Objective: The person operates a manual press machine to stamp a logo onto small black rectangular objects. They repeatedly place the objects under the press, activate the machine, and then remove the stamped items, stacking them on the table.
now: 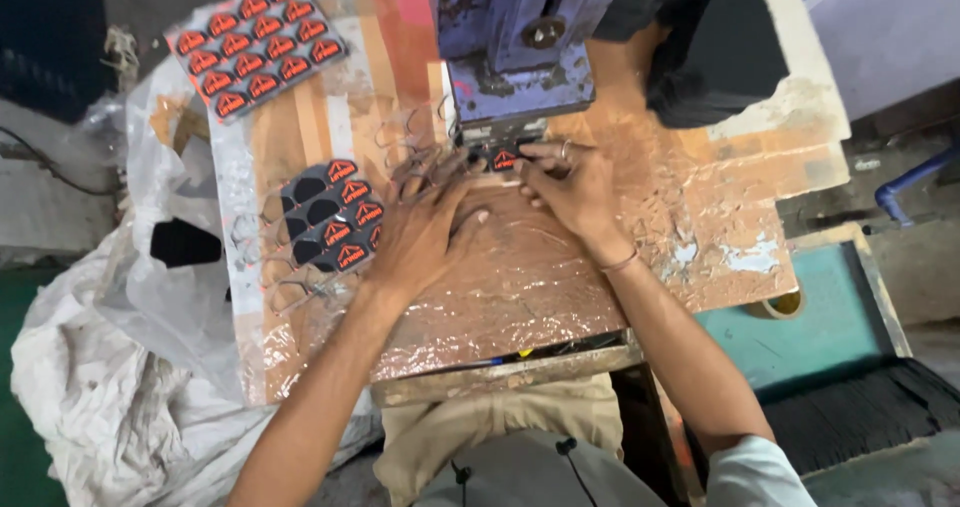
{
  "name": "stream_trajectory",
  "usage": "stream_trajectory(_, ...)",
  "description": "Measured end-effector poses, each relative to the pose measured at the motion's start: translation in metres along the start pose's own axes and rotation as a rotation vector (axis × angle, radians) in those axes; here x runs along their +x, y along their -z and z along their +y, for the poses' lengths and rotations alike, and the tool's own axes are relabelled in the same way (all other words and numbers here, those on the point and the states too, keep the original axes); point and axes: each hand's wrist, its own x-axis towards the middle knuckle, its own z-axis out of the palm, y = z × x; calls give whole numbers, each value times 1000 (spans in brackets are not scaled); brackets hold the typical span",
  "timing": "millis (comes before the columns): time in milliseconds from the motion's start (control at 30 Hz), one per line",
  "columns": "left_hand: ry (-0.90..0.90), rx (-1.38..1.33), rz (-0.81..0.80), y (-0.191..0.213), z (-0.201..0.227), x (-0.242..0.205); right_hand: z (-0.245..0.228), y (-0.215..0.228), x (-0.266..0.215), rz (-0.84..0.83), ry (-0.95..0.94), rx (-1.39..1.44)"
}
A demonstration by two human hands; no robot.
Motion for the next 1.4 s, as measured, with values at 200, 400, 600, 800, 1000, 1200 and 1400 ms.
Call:
stream_trajectory(200, 7, 42, 17, -9, -3, -1, 9, 2, 2, -18, 93, 24)
stream_trajectory(400, 36, 33, 16, -10, -1, 0, 6, 2, 3, -30, 67, -1)
stream_trajectory(600, 31, 11, 27, -6, 1, 2, 7, 2, 2, -26, 64, 14)
stream_trajectory(800, -18, 43, 27, -6, -4, -1, 6, 4, -6, -60, 49, 72)
stream_trajectory(1000, 323, 131, 52, 63, -42, -34, -3, 42, -66, -123, 271, -113)
stream_trajectory(1200, 775, -82, 75, 124, -144, -123, 9, 70, -107, -64, -33, -97)
stream_trajectory(1400, 661, -332, 242, 113, 15, -112, -66, 24, -123, -312, 203, -67)
